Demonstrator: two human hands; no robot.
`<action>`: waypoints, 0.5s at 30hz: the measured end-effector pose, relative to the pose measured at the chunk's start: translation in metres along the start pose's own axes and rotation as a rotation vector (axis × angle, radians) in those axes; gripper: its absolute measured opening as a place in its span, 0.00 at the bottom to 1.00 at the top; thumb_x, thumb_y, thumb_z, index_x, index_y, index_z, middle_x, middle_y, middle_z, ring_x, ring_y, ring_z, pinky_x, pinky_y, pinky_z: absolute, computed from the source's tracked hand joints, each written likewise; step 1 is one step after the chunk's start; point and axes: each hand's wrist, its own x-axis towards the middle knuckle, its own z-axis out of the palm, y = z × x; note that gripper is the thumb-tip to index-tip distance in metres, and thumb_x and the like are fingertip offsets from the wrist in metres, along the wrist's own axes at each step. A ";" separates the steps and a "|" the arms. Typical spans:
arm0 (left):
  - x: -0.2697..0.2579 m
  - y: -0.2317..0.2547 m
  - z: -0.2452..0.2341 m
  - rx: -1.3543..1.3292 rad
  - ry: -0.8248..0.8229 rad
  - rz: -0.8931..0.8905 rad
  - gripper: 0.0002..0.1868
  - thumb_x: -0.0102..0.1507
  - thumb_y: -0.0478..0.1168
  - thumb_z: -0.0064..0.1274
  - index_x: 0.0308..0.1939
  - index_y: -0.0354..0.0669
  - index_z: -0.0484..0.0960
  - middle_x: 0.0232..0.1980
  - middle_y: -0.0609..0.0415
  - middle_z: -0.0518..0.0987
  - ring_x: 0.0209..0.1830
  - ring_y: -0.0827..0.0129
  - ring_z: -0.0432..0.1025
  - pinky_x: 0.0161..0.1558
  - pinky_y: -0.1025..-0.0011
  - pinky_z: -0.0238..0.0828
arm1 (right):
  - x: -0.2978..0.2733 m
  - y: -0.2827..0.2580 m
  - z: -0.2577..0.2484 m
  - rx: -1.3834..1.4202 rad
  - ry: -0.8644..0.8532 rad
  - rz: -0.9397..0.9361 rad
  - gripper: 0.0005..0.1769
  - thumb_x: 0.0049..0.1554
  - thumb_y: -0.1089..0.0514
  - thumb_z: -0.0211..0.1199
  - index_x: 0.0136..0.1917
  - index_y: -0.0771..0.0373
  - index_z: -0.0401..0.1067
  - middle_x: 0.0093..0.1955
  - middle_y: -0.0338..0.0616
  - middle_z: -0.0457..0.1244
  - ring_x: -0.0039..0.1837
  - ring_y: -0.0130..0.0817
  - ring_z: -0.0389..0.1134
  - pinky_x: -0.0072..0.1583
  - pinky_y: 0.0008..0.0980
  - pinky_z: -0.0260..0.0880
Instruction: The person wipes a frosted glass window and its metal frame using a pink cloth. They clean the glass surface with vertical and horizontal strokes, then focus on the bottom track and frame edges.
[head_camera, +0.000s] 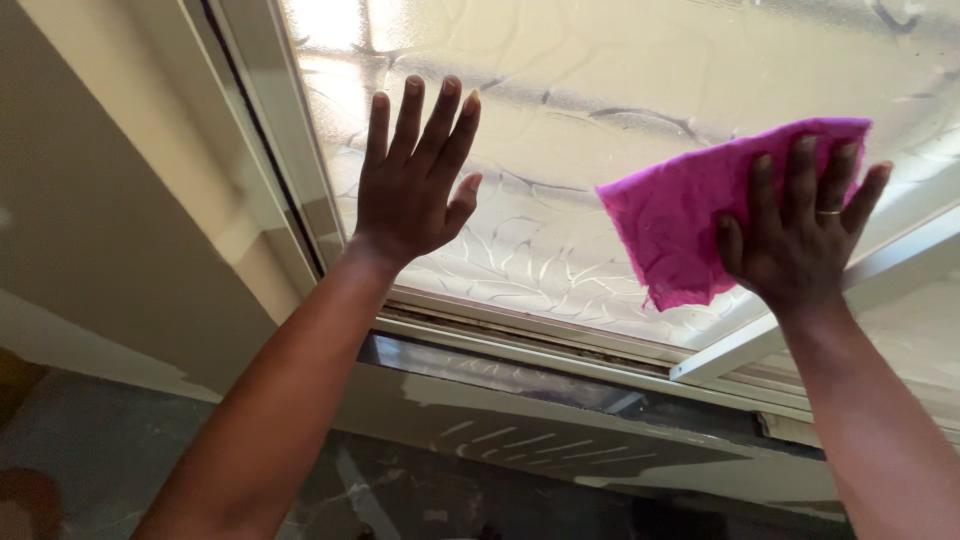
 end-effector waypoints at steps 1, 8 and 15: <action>-0.001 -0.003 -0.001 0.000 0.001 -0.008 0.36 0.77 0.52 0.44 0.86 0.45 0.55 0.87 0.47 0.47 0.87 0.47 0.38 0.83 0.41 0.31 | 0.000 -0.001 0.000 -0.011 0.020 -0.009 0.41 0.75 0.30 0.37 0.90 0.52 0.45 0.90 0.52 0.36 0.88 0.55 0.30 0.81 0.67 0.19; -0.002 -0.011 0.001 -0.005 0.019 -0.029 0.35 0.78 0.52 0.43 0.86 0.46 0.53 0.88 0.49 0.45 0.88 0.48 0.37 0.84 0.40 0.33 | 0.020 -0.043 0.006 0.108 0.139 0.284 0.49 0.66 0.24 0.19 0.89 0.52 0.34 0.90 0.50 0.28 0.89 0.49 0.27 0.82 0.58 0.15; 0.009 -0.034 -0.001 -0.012 -0.059 -0.068 0.37 0.79 0.55 0.41 0.87 0.47 0.48 0.88 0.48 0.42 0.88 0.46 0.36 0.85 0.40 0.31 | 0.089 -0.080 0.000 0.033 0.181 0.445 0.52 0.65 0.17 0.21 0.85 0.53 0.17 0.87 0.52 0.18 0.86 0.47 0.20 0.84 0.51 0.19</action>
